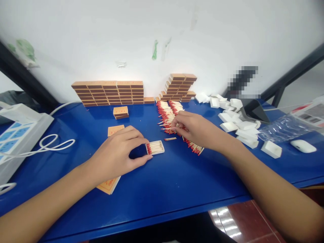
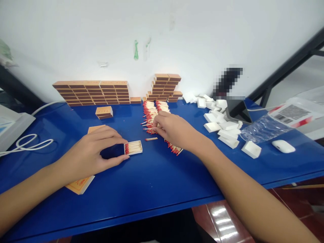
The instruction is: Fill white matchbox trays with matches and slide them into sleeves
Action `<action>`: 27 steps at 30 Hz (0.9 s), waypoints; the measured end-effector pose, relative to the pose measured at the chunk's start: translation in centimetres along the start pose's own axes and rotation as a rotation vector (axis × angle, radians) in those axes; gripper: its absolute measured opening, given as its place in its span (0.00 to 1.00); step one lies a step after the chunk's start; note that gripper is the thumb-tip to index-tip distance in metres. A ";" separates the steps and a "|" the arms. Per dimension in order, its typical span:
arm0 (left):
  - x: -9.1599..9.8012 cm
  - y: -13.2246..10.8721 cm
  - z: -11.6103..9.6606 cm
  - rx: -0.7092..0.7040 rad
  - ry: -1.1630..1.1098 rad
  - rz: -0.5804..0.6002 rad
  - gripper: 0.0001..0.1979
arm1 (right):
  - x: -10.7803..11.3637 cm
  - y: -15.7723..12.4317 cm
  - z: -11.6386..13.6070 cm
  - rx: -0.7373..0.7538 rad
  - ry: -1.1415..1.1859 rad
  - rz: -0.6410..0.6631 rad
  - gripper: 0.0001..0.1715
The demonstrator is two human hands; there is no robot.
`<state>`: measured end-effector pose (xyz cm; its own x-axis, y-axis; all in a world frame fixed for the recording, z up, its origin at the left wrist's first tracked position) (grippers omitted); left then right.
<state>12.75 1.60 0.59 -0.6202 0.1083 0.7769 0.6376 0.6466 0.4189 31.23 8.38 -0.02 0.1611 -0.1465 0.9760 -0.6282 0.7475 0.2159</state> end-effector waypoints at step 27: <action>-0.1 0.1 0.3 0.015 -0.004 -0.001 0.12 | -0.6 -0.7 2.1 0.040 0.130 0.188 0.11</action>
<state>12.70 1.83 0.46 -0.6229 0.1101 0.7745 0.6296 0.6582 0.4128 29.97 6.61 -0.72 0.1331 0.0797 0.9879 -0.6854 0.7274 0.0337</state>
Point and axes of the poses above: each hand's wrist, its own y-axis towards the middle knuckle, its own x-axis out of the back of the hand, z = x × y, the point moved 9 cm from there along y, towards the middle knuckle, and after that the axes turned 14 degrees about -y, right-handed, at the moved point
